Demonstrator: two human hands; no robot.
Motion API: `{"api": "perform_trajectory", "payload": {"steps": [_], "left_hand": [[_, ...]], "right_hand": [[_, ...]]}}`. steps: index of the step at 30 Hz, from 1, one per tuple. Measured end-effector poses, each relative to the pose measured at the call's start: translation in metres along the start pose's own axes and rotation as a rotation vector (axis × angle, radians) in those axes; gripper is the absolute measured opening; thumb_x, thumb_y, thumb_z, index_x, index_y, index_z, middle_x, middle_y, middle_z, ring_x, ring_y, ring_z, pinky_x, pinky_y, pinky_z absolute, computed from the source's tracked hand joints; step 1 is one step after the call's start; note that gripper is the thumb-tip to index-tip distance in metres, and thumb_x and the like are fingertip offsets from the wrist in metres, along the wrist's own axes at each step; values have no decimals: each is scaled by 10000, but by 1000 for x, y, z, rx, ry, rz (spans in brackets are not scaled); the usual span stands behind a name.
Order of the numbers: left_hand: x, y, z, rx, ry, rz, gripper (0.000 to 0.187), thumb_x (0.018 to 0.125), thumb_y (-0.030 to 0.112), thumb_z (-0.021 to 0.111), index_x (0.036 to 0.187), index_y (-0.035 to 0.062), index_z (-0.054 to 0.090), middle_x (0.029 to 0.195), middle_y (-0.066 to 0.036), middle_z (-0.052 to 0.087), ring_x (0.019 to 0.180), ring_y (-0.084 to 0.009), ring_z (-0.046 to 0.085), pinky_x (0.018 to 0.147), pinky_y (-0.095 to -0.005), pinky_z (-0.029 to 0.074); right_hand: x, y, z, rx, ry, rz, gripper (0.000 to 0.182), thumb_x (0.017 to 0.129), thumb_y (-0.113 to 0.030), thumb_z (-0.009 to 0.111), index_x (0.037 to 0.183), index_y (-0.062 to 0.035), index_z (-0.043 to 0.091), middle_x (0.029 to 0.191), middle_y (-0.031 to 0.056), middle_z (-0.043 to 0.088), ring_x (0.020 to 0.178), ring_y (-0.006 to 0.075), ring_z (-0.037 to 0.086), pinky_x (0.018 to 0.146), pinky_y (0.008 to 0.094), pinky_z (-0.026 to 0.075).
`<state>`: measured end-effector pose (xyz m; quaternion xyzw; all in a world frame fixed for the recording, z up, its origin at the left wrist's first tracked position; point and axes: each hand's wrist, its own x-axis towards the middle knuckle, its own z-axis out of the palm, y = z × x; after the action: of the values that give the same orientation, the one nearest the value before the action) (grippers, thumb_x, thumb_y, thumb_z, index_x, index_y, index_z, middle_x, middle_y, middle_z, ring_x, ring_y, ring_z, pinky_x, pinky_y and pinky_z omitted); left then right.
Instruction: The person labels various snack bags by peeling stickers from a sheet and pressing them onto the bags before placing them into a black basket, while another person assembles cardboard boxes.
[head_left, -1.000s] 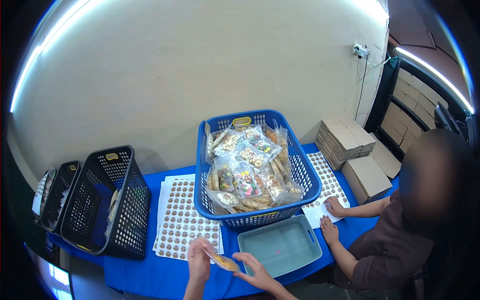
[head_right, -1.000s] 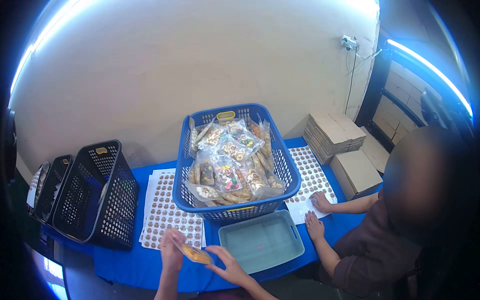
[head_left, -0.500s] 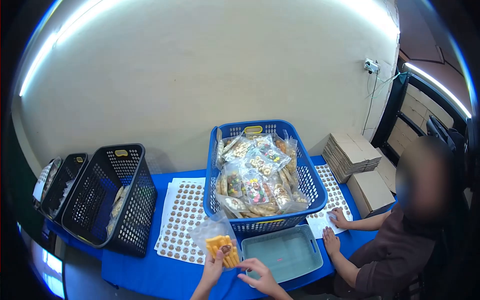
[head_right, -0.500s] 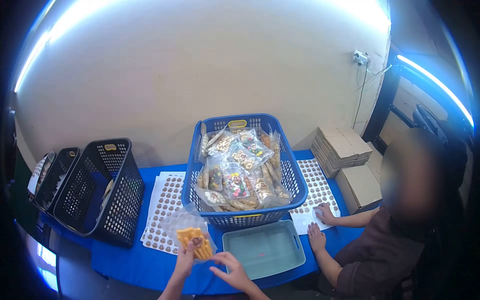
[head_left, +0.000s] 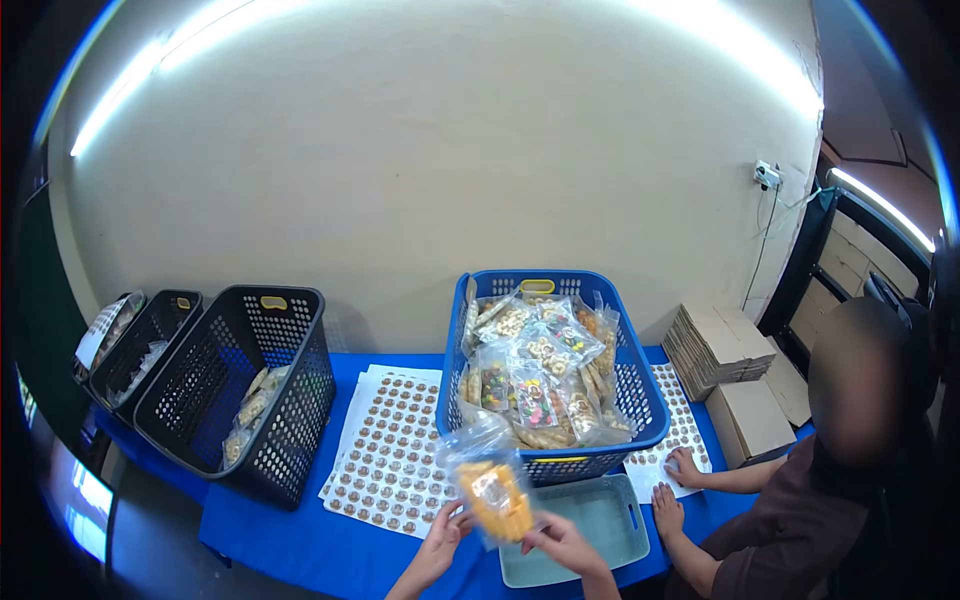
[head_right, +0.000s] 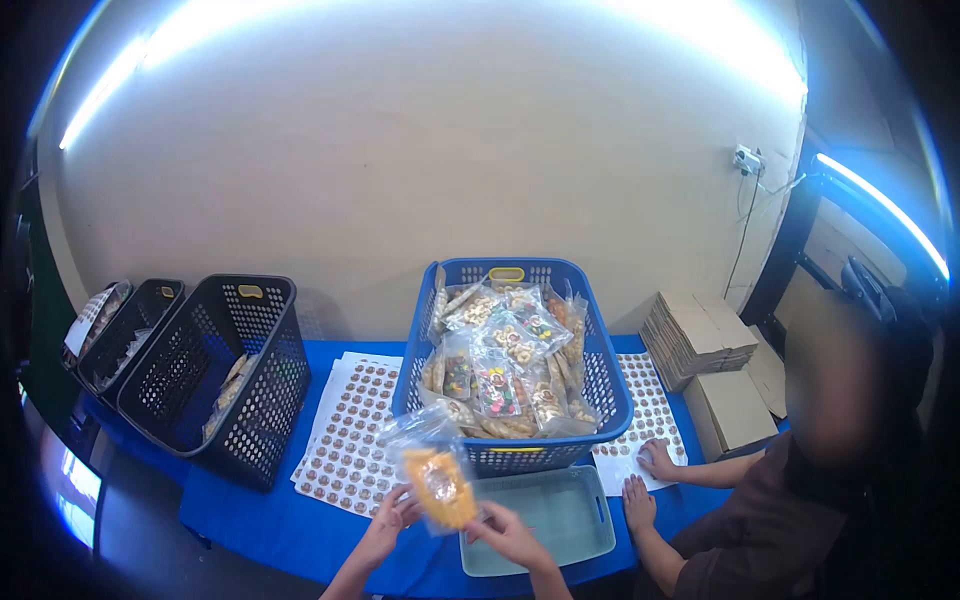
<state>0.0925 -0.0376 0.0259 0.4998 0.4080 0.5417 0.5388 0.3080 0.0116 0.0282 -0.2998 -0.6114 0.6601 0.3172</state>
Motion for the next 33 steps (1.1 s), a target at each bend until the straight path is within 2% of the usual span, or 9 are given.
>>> {"api": "perform_trajectory", "payload": {"steps": [2, 4, 7, 10, 13, 17, 22, 26, 33], "left_hand": [[-6, 7, -15, -59, 61, -26, 553, 899, 419, 329, 1276, 24, 240, 1201, -158, 459, 1074, -229, 474, 900, -321, 349], [-13, 10, -30, -78, 152, -57, 469, 914, 366, 349, 1230, 21, 311, 1151, -148, 505, 1020, -204, 511, 859, -283, 367], [-26, 7, -51, -14, 305, -99, 428, 909, 362, 369, 1179, 30, 373, 1119, -151, 523, 997, -227, 536, 875, -321, 388], [-37, 4, -58, -12, 494, -134, 331, 910, 264, 402, 1141, 28, 414, 1023, -124, 568, 938, -183, 554, 801, -281, 412], [-44, 1, -66, -1, 569, -136, 281, 904, 216, 417, 1105, 23, 451, 987, -109, 582, 888, -160, 562, 760, -253, 417], [-49, -1, -72, 15, 529, -120, 278, 902, 191, 427, 1095, -8, 448, 996, -126, 580, 910, -177, 556, 792, -263, 420], [-44, 1, -85, -27, 526, -75, 254, 886, 136, 461, 1075, -31, 441, 991, -143, 582, 925, -191, 556, 824, -276, 429], [-41, -24, -98, -2, 496, -68, 257, 881, 142, 478, 1068, -33, 453, 981, -125, 585, 930, -163, 556, 813, -273, 437], [-42, -6, -132, 34, 433, -6, 244, 872, 124, 485, 1069, -20, 483, 955, -102, 598, 895, -137, 571, 776, -252, 442]], "right_hand": [[11, -37, 4, 97, 311, -225, 414, 854, -95, 496, 1222, 6, 335, 1075, 117, 500, 811, 132, 562, 596, 254, 487], [18, -58, 5, -51, 666, -410, 629, 872, -100, 435, 1336, -19, 18, 1109, 145, 464, 751, 153, 555, 585, 266, 478], [28, -64, 3, -218, 955, -700, 620, 892, -144, 399, 1340, -20, -12, 1068, 160, 472, 685, 147, 529, 596, 259, 447], [38, -55, -8, -416, 1171, -938, 629, 905, -221, 390, 1355, -64, -21, 786, 114, 551, 586, 128, 512, 597, 234, 419], [50, -48, -16, -372, 1151, -934, 627, 911, -211, 387, 1355, -67, -31, 664, 88, 544, 545, 105, 494, 541, 213, 413], [58, -36, -39, -216, 1019, -290, 492, 906, -217, 424, 1313, -33, 219, 568, 57, 538, 410, 74, 468, 387, 167, 360], [56, -26, -29, -250, 1055, -249, 239, 888, -148, 444, 1031, 37, 496, 568, 69, 549, 444, 85, 500, 409, 193, 405], [54, -2, -23, -325, 960, -249, 162, 881, -101, 431, 905, 23, 533, 588, 49, 545, 515, 87, 521, 445, 199, 428], [75, 46, 52, -95, 688, -77, 146, 873, -88, 441, 921, 21, 526, 657, 82, 569, 560, 110, 542, 499, 204, 440]]}}
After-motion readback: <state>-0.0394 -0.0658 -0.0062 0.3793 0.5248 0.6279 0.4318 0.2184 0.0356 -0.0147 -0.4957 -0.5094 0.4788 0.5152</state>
